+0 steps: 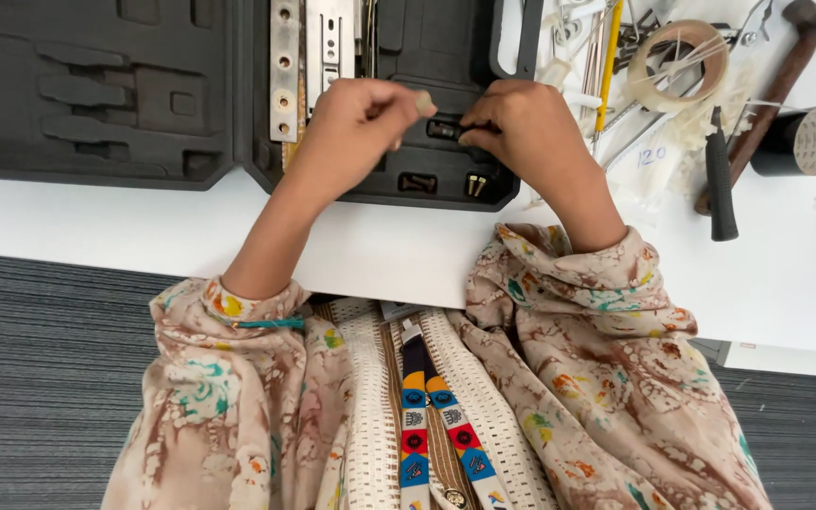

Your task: The person organizes small metal lock components and screws into a black plastic case. They place a metal latch plate, a long metal strip, and several screws into designated slots within the case.

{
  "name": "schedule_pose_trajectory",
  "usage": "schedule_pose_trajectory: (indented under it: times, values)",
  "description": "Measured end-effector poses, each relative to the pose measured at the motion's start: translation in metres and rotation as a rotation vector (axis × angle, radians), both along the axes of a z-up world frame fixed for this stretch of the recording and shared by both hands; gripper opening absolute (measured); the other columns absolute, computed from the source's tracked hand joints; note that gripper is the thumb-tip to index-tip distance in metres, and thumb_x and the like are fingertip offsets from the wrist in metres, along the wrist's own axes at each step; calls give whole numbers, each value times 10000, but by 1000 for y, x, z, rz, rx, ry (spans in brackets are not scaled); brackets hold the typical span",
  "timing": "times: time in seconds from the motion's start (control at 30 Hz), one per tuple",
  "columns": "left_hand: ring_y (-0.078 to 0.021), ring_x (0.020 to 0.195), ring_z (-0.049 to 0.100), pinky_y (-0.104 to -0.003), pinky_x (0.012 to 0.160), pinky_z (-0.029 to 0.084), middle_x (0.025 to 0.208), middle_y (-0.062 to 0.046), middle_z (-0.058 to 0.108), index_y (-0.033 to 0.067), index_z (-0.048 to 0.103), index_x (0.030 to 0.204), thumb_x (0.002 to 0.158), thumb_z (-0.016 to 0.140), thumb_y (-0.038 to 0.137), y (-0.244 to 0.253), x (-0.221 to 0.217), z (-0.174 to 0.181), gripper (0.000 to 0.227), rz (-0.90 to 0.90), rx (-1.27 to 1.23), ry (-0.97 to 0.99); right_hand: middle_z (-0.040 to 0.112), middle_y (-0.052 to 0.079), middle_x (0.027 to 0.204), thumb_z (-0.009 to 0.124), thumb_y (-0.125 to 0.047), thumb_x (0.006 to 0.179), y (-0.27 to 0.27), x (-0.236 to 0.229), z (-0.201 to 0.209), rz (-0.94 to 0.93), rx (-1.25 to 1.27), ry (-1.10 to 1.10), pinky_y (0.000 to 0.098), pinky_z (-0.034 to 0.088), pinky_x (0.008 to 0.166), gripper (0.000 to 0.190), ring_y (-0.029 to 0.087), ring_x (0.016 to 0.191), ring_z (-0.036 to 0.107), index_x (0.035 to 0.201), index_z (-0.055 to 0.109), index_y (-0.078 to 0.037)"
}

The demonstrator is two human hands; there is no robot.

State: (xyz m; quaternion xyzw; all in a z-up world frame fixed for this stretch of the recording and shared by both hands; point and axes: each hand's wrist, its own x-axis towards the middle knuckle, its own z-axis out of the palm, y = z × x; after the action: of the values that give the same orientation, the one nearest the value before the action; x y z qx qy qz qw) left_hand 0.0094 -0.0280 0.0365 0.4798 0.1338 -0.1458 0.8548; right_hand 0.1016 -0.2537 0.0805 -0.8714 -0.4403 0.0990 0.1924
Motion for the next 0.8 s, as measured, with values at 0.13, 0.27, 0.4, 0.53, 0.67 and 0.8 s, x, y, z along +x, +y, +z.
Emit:
schedule_pose_trajectory:
  times: [0.13, 0.27, 0.4, 0.53, 0.67, 0.8]
  values:
    - [-262, 697, 738, -383, 656, 584, 812, -98, 748, 76, 809, 972, 934, 741, 224, -22, 6, 8, 167, 37, 1101, -528, 711, 131, 878, 840, -138, 815, 3, -9, -4, -28, -50, -142, 433, 545, 706, 152, 336, 780, 682, 905, 790, -26]
    - [-347, 718, 713, -428, 600, 574, 821, -139, 708, 48, 783, 851, 869, 783, 171, -40, 7, -2, 124, 18, 1393, -581, 715, 124, 906, 808, -107, 861, 1, -14, -16, -61, 17, -134, 433, 551, 729, 100, 334, 793, 683, 903, 780, -21]
    - [-339, 760, 717, -429, 620, 583, 852, -132, 707, 48, 775, 823, 845, 797, 183, -46, 8, -17, 138, 20, 1471, -568, 699, 131, 906, 784, -83, 882, 3, -21, -17, -88, -5, -141, 432, 546, 716, 63, 338, 797, 677, 900, 775, -23]
    - [-324, 762, 705, -418, 598, 581, 846, -132, 683, 48, 773, 825, 834, 789, 160, -45, 9, -26, 113, 57, 1486, -583, 676, 123, 922, 748, -53, 922, -1, -19, -22, 1, 1, -266, 416, 557, 748, 62, 327, 861, 680, 956, 742, -1]
    - [-311, 770, 692, -407, 612, 586, 873, -128, 669, 61, 779, 827, 843, 770, 125, -47, 10, -32, 66, 56, 1480, -650, 688, 131, 954, 752, -41, 934, -6, -19, -19, 20, 32, -257, 409, 563, 756, 86, 330, 868, 684, 1004, 743, 8]
    - [-306, 767, 687, -404, 607, 584, 879, -129, 662, 71, 787, 833, 866, 758, 116, -48, 11, -32, 62, 22, 1481, -659, 717, 126, 1002, 768, -61, 932, -7, -16, -14, -6, 73, -166, 408, 566, 776, 118, 333, 881, 692, 1037, 759, -8]
